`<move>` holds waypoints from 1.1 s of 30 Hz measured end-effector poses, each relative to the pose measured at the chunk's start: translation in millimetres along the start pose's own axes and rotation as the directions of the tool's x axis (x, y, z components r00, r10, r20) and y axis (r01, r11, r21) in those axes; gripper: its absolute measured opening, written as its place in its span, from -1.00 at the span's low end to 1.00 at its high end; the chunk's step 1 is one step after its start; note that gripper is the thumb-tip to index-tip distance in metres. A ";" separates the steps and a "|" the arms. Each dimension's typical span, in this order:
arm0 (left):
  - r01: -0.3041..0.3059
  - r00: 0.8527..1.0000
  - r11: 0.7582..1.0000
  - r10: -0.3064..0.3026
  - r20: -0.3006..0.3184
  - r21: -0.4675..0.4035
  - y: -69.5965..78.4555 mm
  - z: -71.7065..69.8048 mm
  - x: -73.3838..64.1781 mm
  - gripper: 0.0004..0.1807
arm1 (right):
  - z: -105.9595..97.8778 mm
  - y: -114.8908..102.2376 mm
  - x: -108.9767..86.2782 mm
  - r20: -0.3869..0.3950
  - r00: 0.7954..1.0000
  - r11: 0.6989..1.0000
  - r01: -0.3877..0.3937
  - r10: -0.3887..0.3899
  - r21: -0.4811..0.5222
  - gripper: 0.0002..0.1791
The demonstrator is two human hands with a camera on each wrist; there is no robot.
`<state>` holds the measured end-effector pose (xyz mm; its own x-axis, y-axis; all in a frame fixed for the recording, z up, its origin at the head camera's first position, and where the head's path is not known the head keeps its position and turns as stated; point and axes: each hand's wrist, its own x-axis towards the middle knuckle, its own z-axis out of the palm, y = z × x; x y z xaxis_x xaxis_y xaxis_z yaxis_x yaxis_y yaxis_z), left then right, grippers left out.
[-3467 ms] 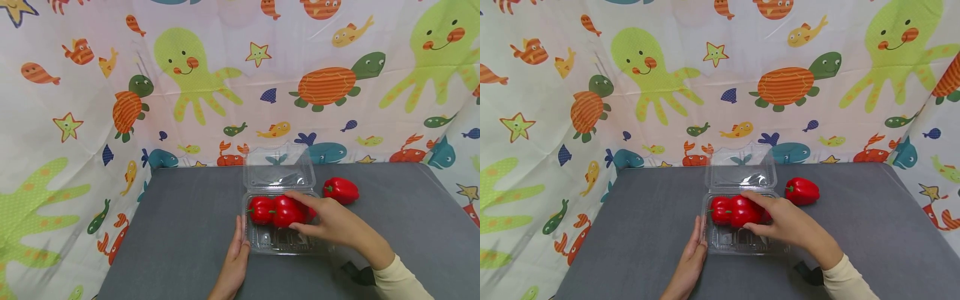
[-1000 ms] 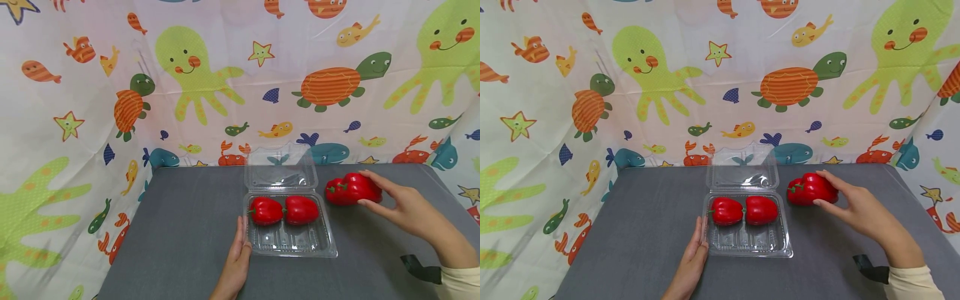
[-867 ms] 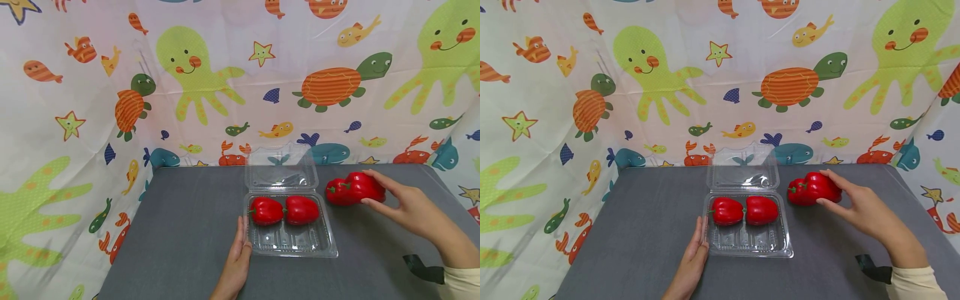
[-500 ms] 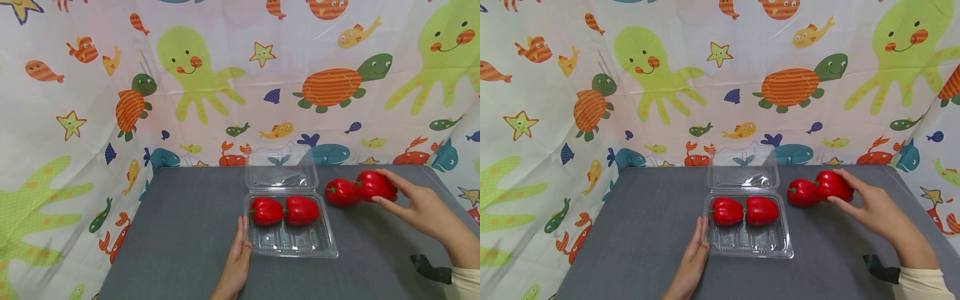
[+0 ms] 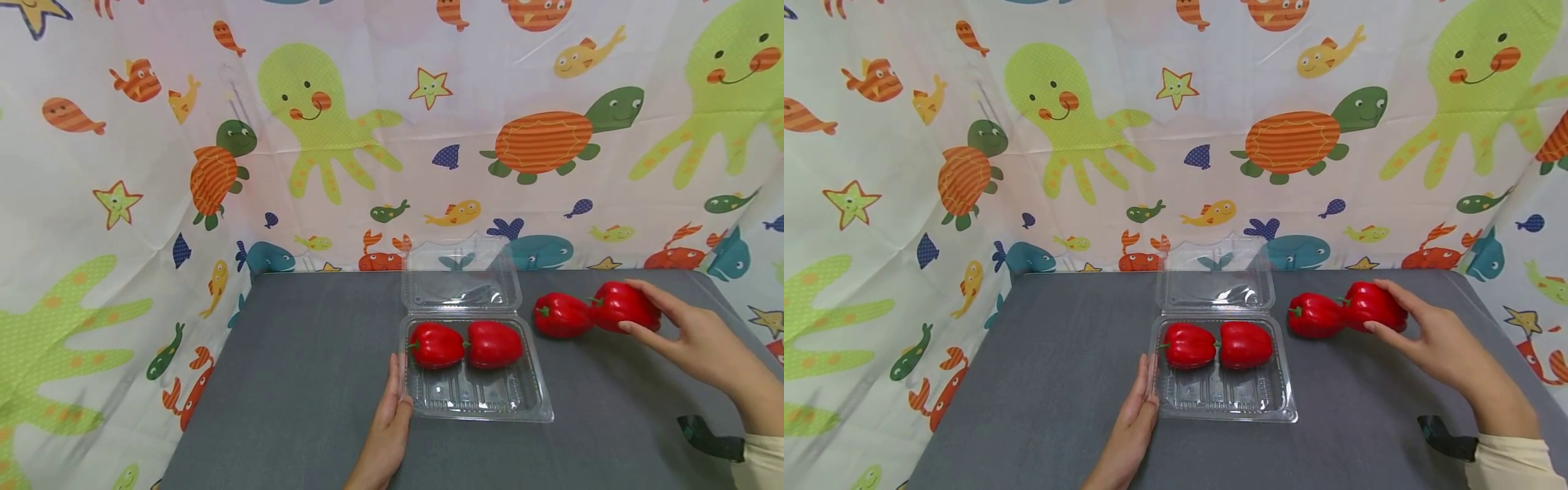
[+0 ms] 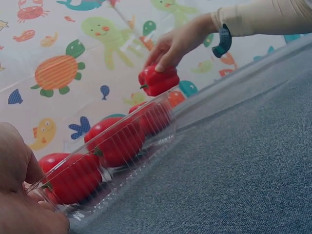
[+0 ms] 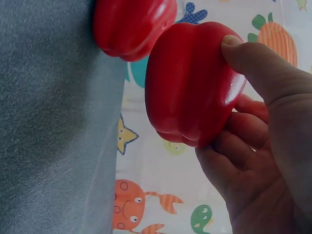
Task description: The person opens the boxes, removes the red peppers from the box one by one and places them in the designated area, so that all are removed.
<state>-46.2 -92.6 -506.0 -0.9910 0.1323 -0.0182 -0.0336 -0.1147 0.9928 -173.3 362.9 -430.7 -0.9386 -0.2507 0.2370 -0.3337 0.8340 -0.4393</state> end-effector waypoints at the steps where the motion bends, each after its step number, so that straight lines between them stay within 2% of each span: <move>1: -0.001 1.000 1.000 0.001 0.001 -0.002 -0.1 0.1 0.2 -0.21 | 0.5 1.5 0.3 0.002 1.000 1.000 -0.006 0.006 -0.001 0.00; 11: 0.009 1.000 1.000 -0.009 0.020 -0.010 0.6 -1.1 1.0 -0.20 | 3.7 15.3 -0.4 0.030 0.999 0.999 -0.045 0.045 -0.013 -0.01; 24: 0.031 1.000 1.000 -0.031 0.004 0.000 -0.6 -1.9 1.2 -0.20 | 4.5 30.9 -2.6 0.087 0.995 0.996 -0.051 0.058 -0.075 -0.03; 33: -0.020 0.999 1.000 0.020 0.026 -0.007 -1.6 -2.8 0.4 -0.21 | 8.0 38.3 1.8 0.174 0.980 0.992 -0.075 0.092 -0.100 -0.03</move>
<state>-46.9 -95.1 -507.9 -0.9879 0.1552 0.0047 -0.0148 -0.1242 0.9921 -188.4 390.5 -454.0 -0.9661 -0.2547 0.0410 -0.2517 0.8957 -0.3667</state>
